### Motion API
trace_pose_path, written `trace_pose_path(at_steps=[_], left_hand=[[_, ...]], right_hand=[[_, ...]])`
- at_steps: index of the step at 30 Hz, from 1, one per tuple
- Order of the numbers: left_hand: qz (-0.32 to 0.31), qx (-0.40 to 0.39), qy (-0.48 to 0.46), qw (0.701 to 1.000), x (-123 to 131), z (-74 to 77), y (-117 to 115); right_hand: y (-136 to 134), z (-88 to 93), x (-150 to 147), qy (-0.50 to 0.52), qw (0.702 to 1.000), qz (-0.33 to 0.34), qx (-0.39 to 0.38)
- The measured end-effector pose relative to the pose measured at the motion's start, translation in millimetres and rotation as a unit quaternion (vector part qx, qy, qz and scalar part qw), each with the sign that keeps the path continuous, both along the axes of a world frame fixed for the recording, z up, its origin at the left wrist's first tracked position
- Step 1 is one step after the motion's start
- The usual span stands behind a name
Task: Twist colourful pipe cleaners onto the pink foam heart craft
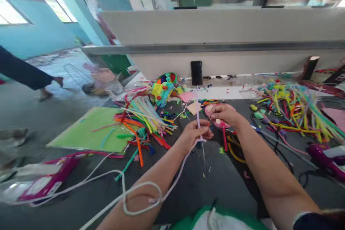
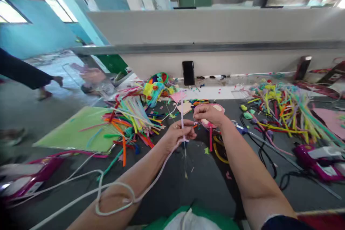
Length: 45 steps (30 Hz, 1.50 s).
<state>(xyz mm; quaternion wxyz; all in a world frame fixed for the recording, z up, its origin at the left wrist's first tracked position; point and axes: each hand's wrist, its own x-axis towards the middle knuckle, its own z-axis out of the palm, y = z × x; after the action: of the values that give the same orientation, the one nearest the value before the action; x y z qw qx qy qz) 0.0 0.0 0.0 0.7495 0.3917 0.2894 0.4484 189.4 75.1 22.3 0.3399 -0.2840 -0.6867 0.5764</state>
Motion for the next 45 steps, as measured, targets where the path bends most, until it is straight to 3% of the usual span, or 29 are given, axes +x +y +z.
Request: trace_pose_path(at_steps=[10,26,31,36,41,45], left_hand=[[0.045,-0.007,0.05,0.998,2.9,0.7,-3.8],[0.082,-0.013,0.059,0.995,2.6,7.8,-4.3],[0.07,-0.008,0.053,0.996,0.7,2.2,-0.5],[0.047,0.0,0.025,0.999,-2.3,-5.7,4.6],[-0.036,-0.001,0.023,0.999,-4.2,-9.1,4.1],[-0.084,-0.046,-0.04,0.995,-10.4,-5.8,8.5]], right_hand=[[-0.1,-6.0,-8.6,-0.023,0.999,0.002,0.042],[0.3,-17.0,-21.2,-0.045,0.985,-0.077,0.148],[-0.2,-15.4,-18.9,-0.02,0.993,-0.058,0.101],[-3.3,-8.6,-15.9,0.092,0.993,-0.059,0.041],[-6.1,-3.7,-15.0,0.121,0.99,-0.072,-0.022],[-5.1,-0.3,-8.4,0.127,0.986,-0.086,-0.067]])
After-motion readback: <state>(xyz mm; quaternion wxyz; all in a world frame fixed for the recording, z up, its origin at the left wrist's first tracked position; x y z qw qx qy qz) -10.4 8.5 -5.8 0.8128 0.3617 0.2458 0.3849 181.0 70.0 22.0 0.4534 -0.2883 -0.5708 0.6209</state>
